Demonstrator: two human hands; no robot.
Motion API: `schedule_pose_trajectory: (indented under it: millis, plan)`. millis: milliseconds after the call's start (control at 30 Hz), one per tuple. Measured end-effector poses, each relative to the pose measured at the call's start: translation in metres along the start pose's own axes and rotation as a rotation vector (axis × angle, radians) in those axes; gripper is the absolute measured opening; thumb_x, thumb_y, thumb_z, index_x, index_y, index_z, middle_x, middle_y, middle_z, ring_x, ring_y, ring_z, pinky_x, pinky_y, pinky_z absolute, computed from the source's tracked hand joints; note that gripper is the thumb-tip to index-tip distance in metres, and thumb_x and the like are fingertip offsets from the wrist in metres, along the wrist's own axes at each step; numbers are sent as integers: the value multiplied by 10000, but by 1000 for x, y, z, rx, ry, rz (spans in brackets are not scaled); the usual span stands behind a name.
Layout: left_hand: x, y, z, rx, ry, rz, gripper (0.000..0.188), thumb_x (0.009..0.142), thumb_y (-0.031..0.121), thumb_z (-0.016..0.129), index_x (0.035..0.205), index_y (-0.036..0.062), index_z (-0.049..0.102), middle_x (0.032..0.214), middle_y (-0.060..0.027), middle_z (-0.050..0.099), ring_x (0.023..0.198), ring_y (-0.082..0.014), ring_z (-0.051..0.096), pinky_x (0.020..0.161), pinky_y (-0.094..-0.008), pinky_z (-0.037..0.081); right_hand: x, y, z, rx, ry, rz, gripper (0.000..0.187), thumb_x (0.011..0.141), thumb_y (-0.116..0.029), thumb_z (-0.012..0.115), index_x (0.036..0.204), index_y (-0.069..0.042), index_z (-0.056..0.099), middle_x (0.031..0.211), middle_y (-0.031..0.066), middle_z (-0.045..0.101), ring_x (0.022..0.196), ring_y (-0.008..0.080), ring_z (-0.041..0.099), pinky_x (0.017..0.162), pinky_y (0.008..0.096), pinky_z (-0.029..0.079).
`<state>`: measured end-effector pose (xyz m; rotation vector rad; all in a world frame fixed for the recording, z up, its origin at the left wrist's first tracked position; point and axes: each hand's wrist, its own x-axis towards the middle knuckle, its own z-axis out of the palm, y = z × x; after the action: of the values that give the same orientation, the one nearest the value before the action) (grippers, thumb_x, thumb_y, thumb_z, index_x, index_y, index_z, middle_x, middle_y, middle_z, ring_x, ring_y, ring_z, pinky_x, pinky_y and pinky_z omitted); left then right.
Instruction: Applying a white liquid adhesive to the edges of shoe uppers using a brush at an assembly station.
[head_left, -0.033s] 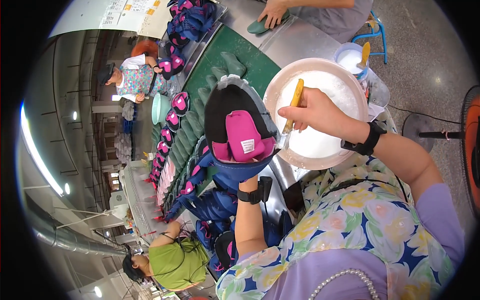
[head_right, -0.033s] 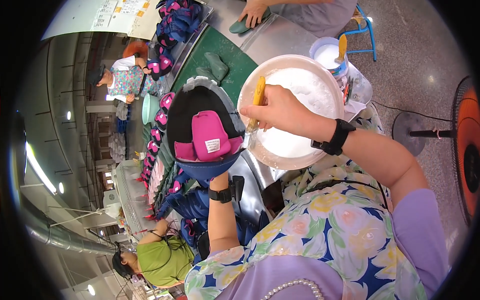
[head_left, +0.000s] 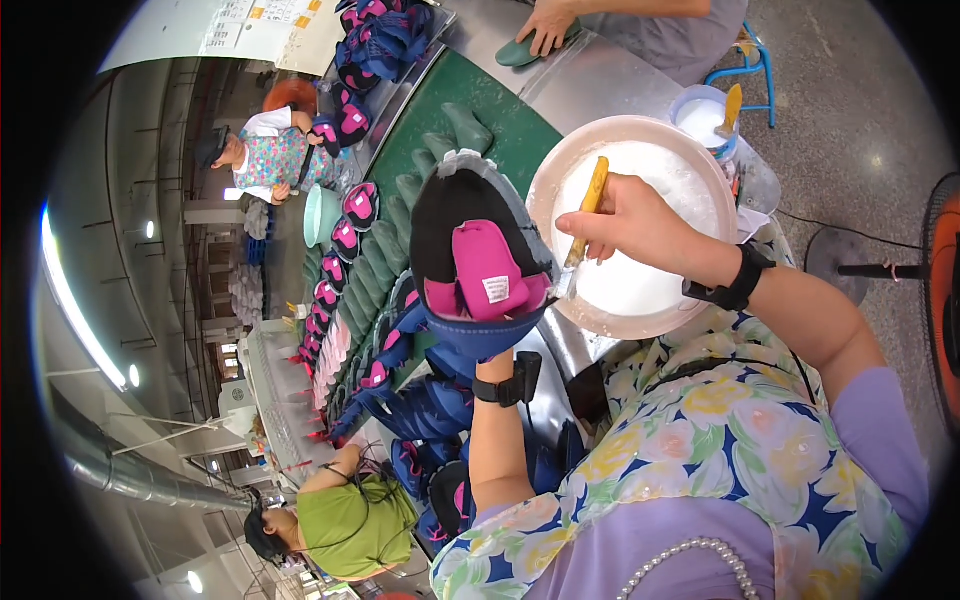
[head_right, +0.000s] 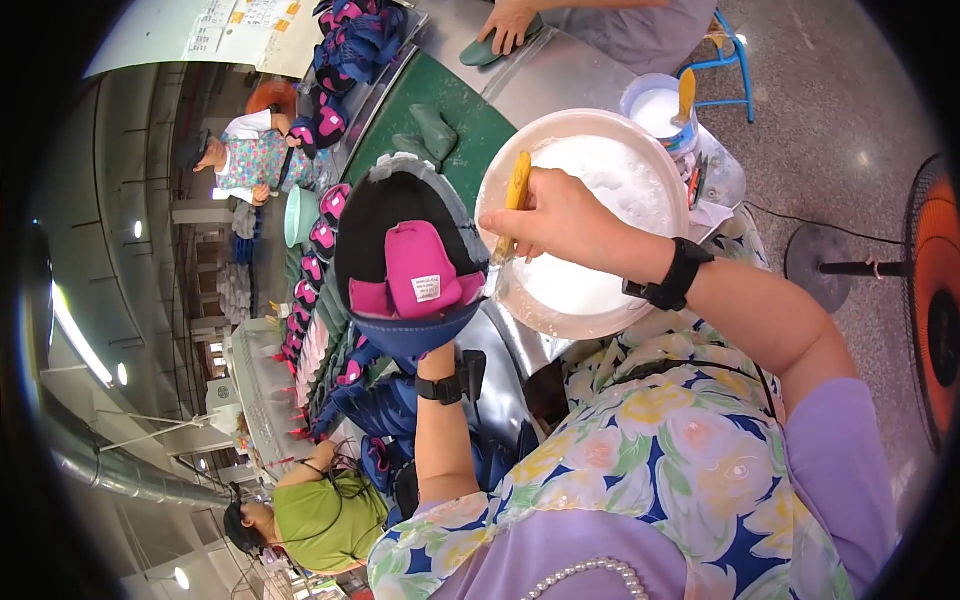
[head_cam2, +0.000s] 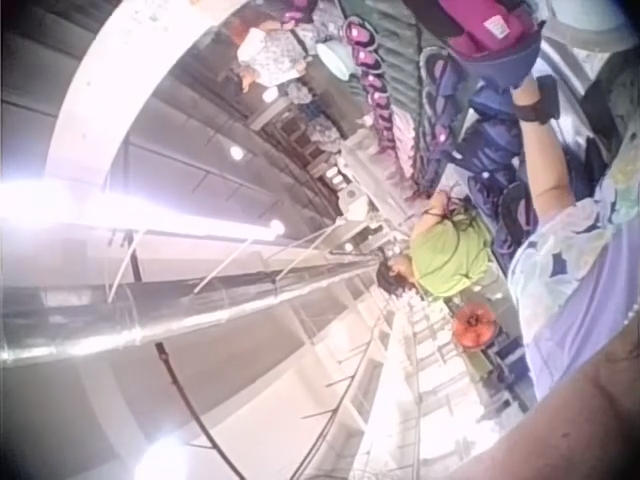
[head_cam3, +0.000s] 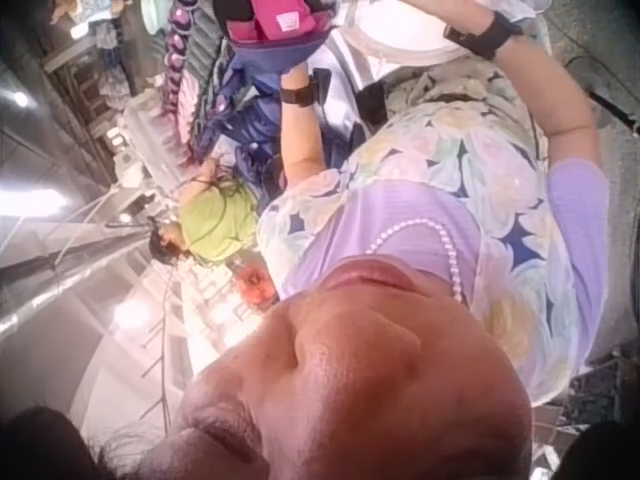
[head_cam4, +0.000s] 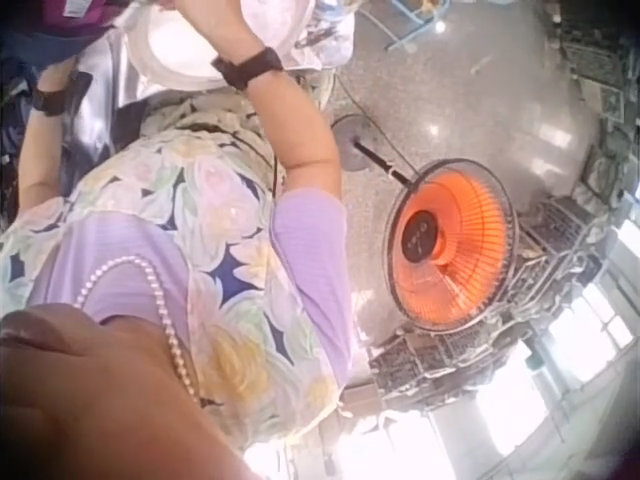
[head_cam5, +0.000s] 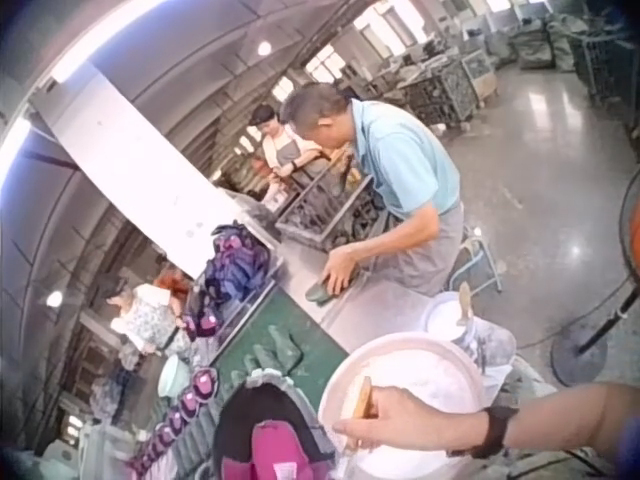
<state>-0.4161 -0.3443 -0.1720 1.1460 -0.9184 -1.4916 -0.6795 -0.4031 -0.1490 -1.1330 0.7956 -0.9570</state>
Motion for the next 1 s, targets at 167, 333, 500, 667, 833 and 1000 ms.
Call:
schedule_pose_trajectory:
  millis: [167,333,500,667,833,1000]
  plan:
    - [2,32,-30,-188,39,-51,530,947,178,616,1430,30,459,1308,-126,616,1218,-302,592,1018,-444,515,-5,-7,-10,-24,-19,-234,258,877,-185,749,966,17,615,841,92,701,730,113,670,668,247,537]
    - [-24,11,-29,-225,-155,-135,460,1031,240,497,1442,42,443,1339,-135,578,1228,-247,576,1069,-419,474,-18,-25,-20,-390,-132,-840,226,853,-41,753,1031,-33,615,1030,91,711,946,210,694,805,330,559]
    - [-12,-39,-17,-38,-280,-59,492,1027,304,494,1451,59,446,1388,-151,564,1253,-280,573,1062,-454,484,-26,-36,10,-430,-524,-1441,116,848,-113,652,910,-33,597,1030,107,666,995,261,668,832,355,558]
    - [-18,-43,29,252,-307,85,477,1031,300,485,1445,64,454,1390,-144,563,1258,-278,568,1066,-452,478,-3,-29,16,-492,-579,-1504,111,821,-95,609,900,-38,556,989,82,635,967,244,654,792,343,553]
    - [-19,-26,57,529,-319,226,462,1036,296,475,1439,69,462,1391,-137,561,1264,-275,563,1070,-450,472,9,-20,-16,-570,-480,-1117,122,866,-109,657,949,-59,583,960,71,641,903,271,640,762,365,541]
    - [-26,-7,59,611,-317,272,455,1037,291,475,1435,71,467,1391,-133,561,1266,-274,561,1071,-449,469,17,-17,-30,-634,-401,-940,176,866,-168,703,914,-57,575,879,105,644,821,312,653,734,386,527]
